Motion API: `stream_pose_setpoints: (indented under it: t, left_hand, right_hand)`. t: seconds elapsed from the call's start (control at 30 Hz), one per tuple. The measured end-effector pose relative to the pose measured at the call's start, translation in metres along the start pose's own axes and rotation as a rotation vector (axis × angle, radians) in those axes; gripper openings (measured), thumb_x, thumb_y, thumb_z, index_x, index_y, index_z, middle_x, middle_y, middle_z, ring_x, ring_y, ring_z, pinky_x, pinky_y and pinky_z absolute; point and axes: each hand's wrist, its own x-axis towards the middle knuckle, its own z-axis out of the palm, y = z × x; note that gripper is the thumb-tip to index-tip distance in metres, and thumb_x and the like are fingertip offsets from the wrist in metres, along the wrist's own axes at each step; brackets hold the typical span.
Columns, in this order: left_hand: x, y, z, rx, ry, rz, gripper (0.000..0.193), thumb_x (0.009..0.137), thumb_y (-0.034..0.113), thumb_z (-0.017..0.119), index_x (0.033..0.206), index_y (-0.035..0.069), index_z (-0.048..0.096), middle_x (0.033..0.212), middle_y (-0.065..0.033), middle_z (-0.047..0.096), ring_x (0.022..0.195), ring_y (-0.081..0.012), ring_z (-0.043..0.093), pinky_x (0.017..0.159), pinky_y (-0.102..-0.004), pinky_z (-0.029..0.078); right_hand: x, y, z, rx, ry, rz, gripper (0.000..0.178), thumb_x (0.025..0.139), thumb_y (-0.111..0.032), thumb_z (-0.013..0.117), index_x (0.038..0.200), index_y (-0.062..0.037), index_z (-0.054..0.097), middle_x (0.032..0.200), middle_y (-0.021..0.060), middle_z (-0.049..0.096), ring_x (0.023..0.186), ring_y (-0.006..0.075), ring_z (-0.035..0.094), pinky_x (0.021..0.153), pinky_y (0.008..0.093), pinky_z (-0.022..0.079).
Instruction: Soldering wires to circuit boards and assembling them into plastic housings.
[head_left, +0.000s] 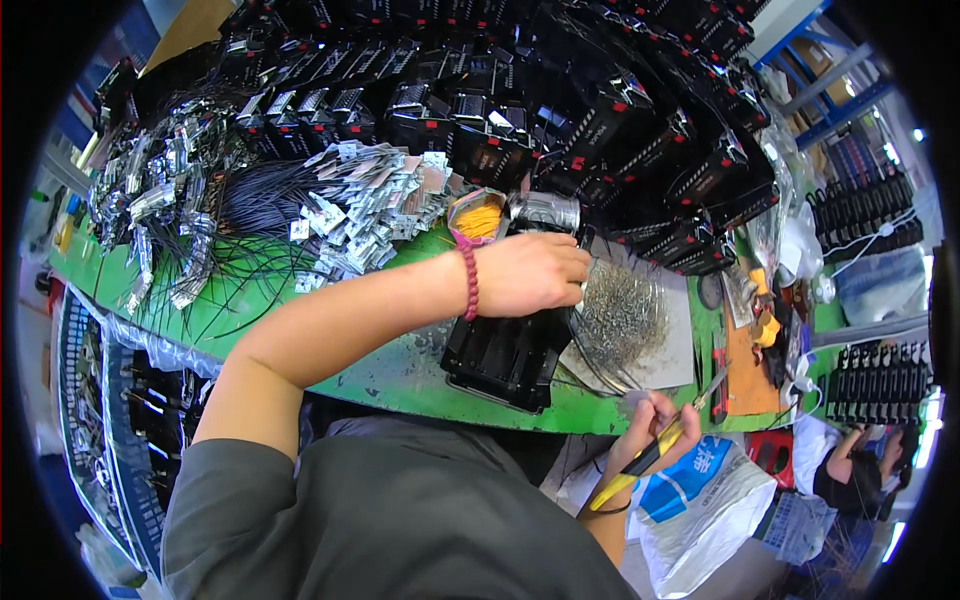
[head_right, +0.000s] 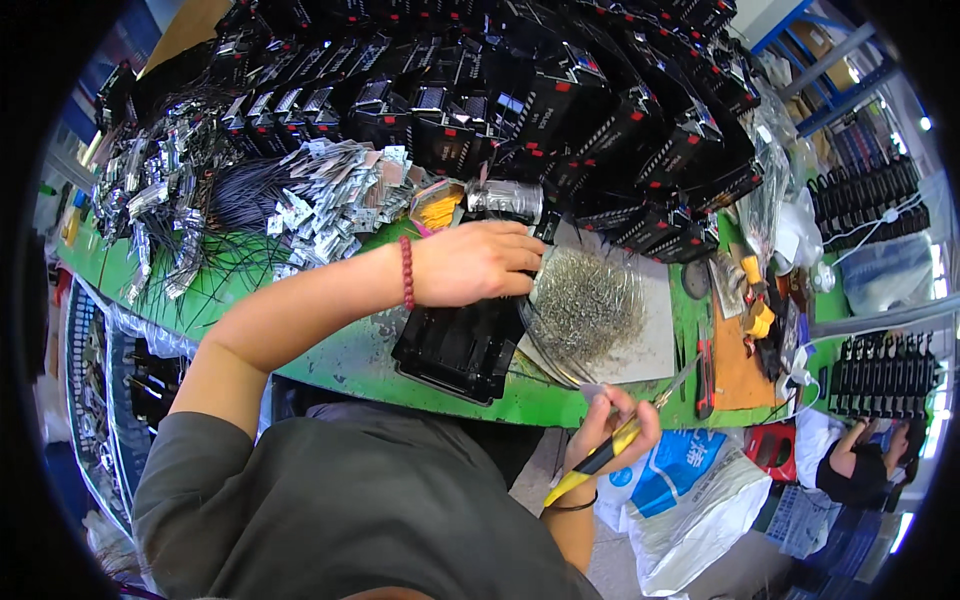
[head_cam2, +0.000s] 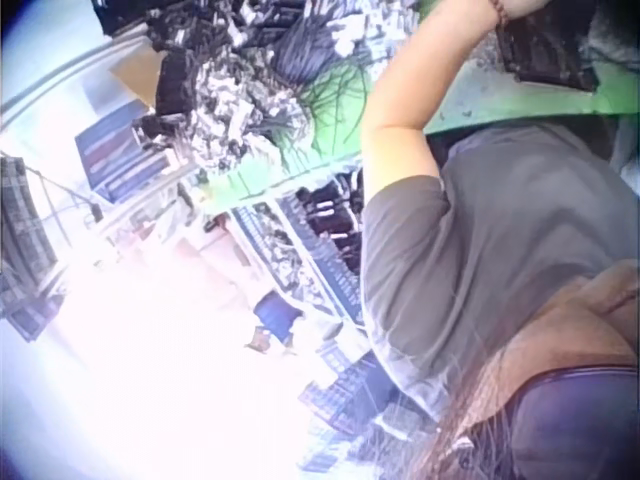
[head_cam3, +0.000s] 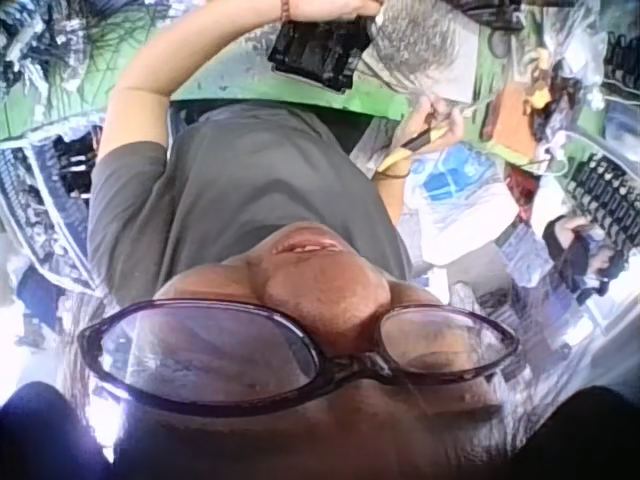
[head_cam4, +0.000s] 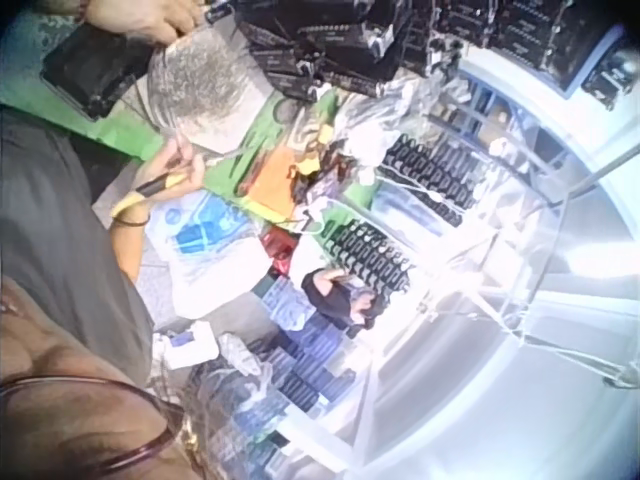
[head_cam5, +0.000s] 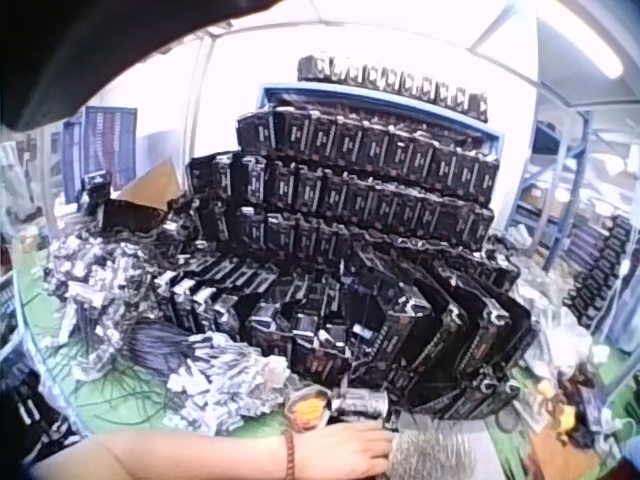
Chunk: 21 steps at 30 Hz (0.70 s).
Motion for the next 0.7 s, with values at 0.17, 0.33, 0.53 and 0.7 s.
stream_pose_setpoints:
  t: [0.17, 0.33, 0.53, 0.7]
  left_hand:
    - [-0.040, 0.022, -0.024, 0.107, 0.378, -0.734, 0.018, 0.081, 0.020, 0.066, 0.093, 0.007, 0.067, 0.084, -0.0076, 0.067, 0.076, -0.0279, 0.066, 0.065, -0.0404, 0.053]
    - [-0.062, 0.018, -0.015, -0.110, -0.088, -1.036, 0.055, 0.078, 0.053, 0.065, 0.093, 0.001, 0.067, 0.076, -0.0213, 0.066, 0.075, -0.0379, 0.066, 0.069, -0.0471, 0.052]
    - [-0.058, 0.022, 0.011, -0.365, 0.044, -1.050, 0.034, 0.080, 0.030, 0.060, 0.074, -0.002, 0.067, 0.073, -0.0229, 0.065, 0.073, -0.0391, 0.066, 0.068, -0.0479, 0.053]
    - [-0.079, 0.065, -0.024, -0.298, 0.289, -0.972, 0.023, 0.076, 0.019, 0.055, 0.072, 0.000, 0.066, 0.069, -0.0203, 0.064, 0.070, -0.0385, 0.065, 0.067, -0.0470, 0.053]
  right_hand:
    - [0.008, -0.018, 0.018, -0.034, -0.157, -0.188, 0.038, 0.083, 0.003, 0.065, 0.115, -0.0043, 0.047, 0.087, 0.0138, 0.065, 0.078, 0.0225, 0.065, 0.074, 0.0363, 0.054]
    - [0.016, -0.045, 0.069, -0.239, -0.603, -0.337, 0.037, 0.073, 0.010, 0.069, 0.105, -0.0076, 0.060, 0.078, 0.0086, 0.067, 0.071, 0.0232, 0.066, 0.064, 0.0309, 0.051]
    - [0.010, -0.047, 0.069, -0.158, -0.889, -0.246, 0.037, 0.075, -0.005, 0.073, 0.110, -0.0056, 0.062, 0.083, 0.0066, 0.070, 0.074, 0.0248, 0.066, 0.087, 0.0384, 0.045]
    - [-0.007, -0.072, 0.046, 0.018, -0.545, -0.209, 0.046, 0.097, -0.032, 0.051, 0.124, 0.0048, 0.042, 0.095, 0.0184, 0.065, 0.089, 0.0246, 0.061, 0.082, 0.0357, 0.049]
